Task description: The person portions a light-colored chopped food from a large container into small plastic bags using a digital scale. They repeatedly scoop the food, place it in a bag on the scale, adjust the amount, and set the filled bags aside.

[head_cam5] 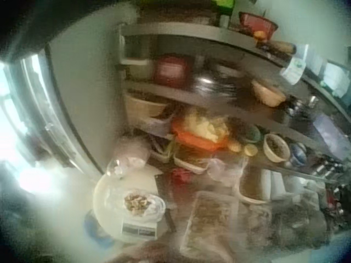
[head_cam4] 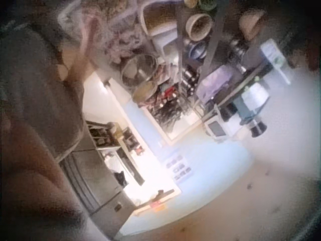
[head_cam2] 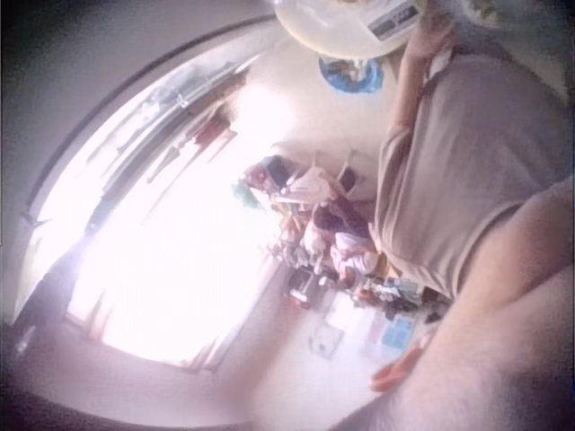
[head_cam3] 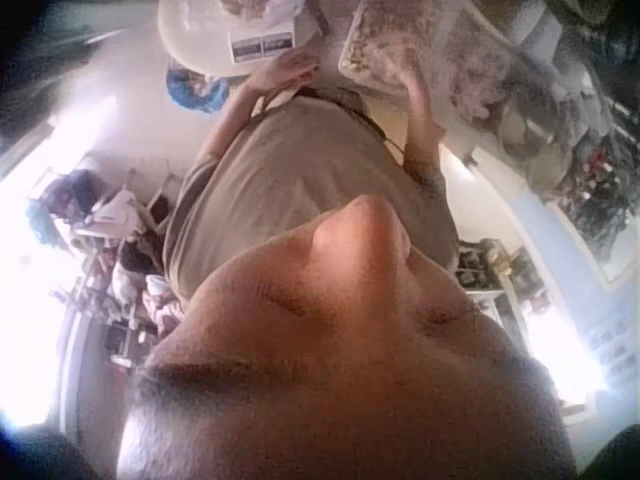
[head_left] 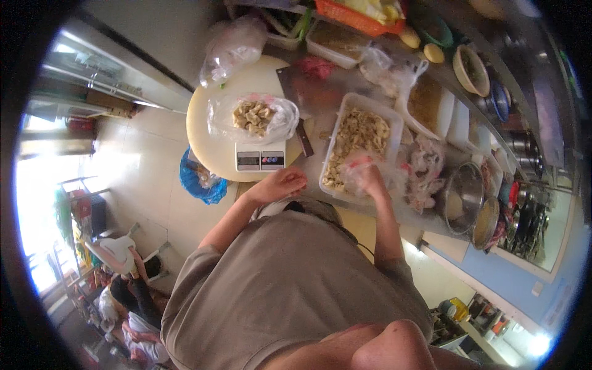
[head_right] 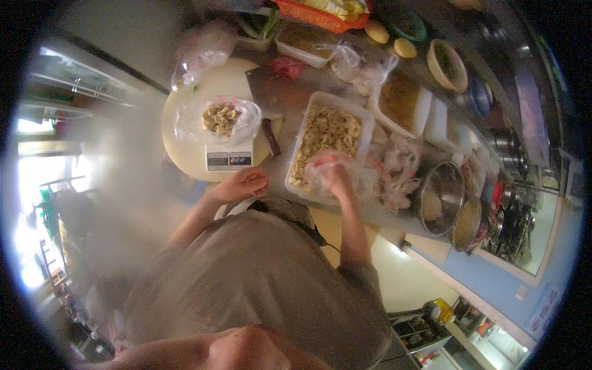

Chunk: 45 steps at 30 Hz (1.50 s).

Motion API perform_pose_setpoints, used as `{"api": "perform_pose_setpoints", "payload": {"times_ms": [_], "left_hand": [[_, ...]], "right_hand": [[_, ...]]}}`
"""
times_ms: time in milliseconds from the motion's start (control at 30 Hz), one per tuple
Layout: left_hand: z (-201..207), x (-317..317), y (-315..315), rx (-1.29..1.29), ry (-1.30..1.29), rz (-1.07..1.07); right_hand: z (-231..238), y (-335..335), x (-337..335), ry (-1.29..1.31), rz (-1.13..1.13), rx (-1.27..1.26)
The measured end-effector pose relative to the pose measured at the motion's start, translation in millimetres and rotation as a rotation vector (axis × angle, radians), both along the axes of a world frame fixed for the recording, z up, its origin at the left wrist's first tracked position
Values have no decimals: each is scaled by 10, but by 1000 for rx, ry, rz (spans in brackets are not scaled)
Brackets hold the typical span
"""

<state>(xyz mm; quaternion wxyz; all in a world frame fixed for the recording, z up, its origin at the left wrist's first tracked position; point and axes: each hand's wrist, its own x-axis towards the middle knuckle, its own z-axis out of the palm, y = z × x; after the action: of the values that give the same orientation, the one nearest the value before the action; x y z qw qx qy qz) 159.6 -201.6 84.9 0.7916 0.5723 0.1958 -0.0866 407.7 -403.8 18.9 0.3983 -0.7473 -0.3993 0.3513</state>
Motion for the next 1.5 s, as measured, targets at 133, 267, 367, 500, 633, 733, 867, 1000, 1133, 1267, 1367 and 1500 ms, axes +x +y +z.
{"api": "perform_pose_setpoints", "payload": {"times_ms": [133,267,367,500,633,733,867,1000,1133,1267,1367,1500], "left_hand": [[-49,-142,33,284,-2,-4],[-122,-300,152,356,-33,78],[-196,-406,202,378,45,193],[-291,-555,224,409,25,298],[-323,-645,273,376,33,340],[-286,-663,304,454,-17,347],[-198,-723,350,492,75,339],[-196,-896,401,520,117,365],[-301,-1121,438,468,92,499],[-328,-1246,504,451,147,533],[-275,-1246,571,460,187,517],[-225,-1203,624,496,215,459]], "right_hand": [[25,376,-317,-449,7,-519],[-44,586,-437,-490,53,-535],[-147,504,-370,-461,62,-542],[79,381,-105,-387,-84,-377],[867,613,-173,-609,-4,-115],[1418,1125,-453,-658,95,32],[1585,1966,-807,-642,318,221],[1429,2385,-1056,-628,330,201],[1393,2468,-1099,-579,332,147],[1499,2487,-1051,-546,294,125],[1584,2490,-1003,-574,296,199],[1745,2301,-859,-479,227,138]]}}
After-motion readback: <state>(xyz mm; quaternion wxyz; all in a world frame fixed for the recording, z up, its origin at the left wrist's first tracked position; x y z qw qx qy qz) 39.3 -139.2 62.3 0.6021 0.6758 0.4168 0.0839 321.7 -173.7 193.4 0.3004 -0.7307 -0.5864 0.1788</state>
